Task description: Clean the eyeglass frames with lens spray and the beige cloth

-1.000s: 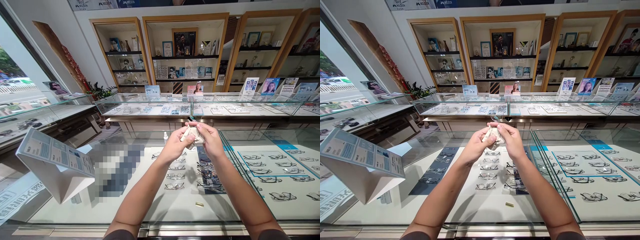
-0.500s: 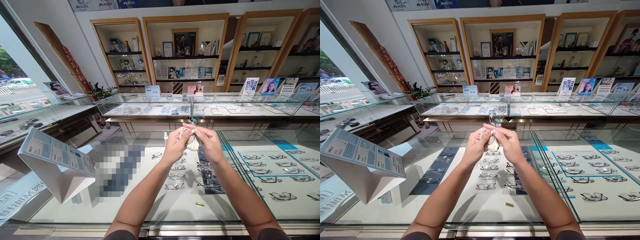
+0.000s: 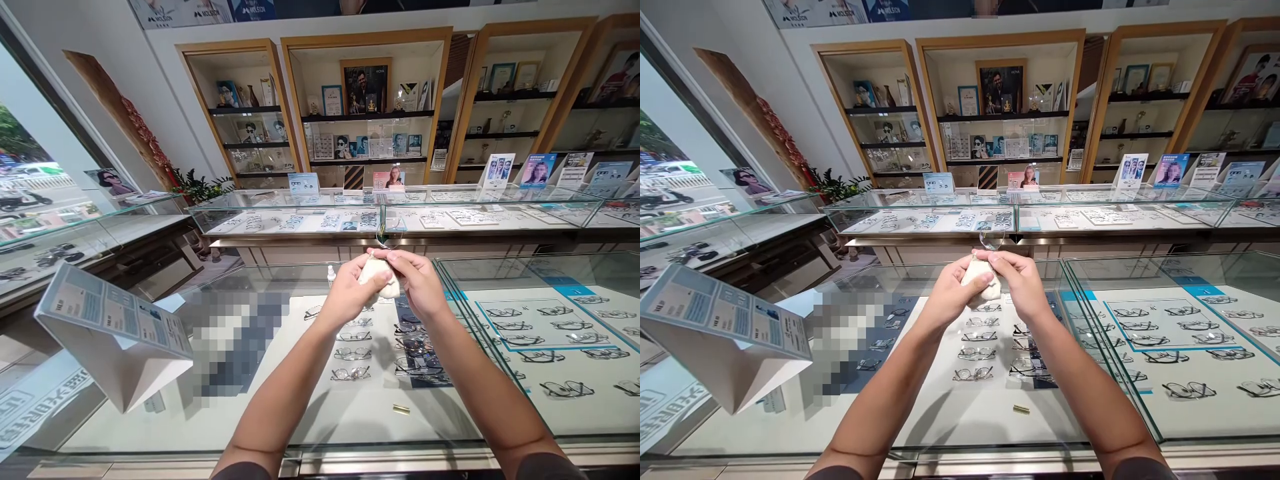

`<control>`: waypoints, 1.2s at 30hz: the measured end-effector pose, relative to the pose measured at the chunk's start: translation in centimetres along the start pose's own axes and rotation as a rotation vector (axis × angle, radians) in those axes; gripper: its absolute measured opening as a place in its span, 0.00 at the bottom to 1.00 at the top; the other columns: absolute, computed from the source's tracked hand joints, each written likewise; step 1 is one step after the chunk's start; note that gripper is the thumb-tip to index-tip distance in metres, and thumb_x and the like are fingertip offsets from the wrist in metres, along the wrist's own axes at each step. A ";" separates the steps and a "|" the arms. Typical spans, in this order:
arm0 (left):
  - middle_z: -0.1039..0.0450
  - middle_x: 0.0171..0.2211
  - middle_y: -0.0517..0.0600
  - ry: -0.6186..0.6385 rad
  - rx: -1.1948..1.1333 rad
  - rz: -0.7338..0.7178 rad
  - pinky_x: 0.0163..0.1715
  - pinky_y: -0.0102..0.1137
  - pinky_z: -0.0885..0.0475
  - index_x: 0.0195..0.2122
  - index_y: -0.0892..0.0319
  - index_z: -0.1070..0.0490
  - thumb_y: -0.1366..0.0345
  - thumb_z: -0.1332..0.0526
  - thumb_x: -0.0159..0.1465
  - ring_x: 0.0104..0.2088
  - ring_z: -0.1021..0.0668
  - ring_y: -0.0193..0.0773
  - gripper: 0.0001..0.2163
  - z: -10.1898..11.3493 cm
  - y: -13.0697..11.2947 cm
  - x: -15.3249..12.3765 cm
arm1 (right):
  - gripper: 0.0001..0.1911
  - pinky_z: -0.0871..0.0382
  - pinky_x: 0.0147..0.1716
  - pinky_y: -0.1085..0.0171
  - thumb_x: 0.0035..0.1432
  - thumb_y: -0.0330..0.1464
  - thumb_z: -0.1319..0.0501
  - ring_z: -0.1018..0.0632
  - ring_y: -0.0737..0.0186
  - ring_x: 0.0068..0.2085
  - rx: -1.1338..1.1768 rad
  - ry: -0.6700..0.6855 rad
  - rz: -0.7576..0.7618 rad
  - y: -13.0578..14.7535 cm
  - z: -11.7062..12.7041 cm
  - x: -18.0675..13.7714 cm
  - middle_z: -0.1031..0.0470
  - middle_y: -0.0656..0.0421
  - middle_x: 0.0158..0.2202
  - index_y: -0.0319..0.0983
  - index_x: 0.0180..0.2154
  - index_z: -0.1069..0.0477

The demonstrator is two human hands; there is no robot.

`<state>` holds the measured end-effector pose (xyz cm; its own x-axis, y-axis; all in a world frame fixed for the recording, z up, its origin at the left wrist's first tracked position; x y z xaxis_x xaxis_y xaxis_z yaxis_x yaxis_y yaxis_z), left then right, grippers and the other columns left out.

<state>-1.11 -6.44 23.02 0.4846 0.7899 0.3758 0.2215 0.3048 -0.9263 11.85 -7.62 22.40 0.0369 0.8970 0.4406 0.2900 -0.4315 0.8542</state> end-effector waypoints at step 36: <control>0.28 0.29 0.45 -0.377 -0.328 -0.018 0.30 0.25 0.27 0.37 0.60 0.25 0.40 0.29 0.62 0.27 0.28 0.29 0.25 2.4 2.7 1.4 | 0.11 0.26 0.61 0.47 0.67 0.43 0.31 0.17 0.49 0.57 -0.092 -0.153 0.183 1.9 1.6 -0.1 0.13 0.57 0.53 0.48 0.45 0.12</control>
<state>-1.82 -3.21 21.01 0.1520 0.9419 0.2994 0.5111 0.1844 -0.8395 13.94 -8.32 23.54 0.2273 0.8040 0.5495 0.1767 -0.5889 0.7886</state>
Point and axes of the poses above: each hand's wrist, its own x-axis towards the middle knuckle, its own z-axis out of the back of the hand, y = z × x, the point moved 6 cm from there along x, towards the middle knuckle
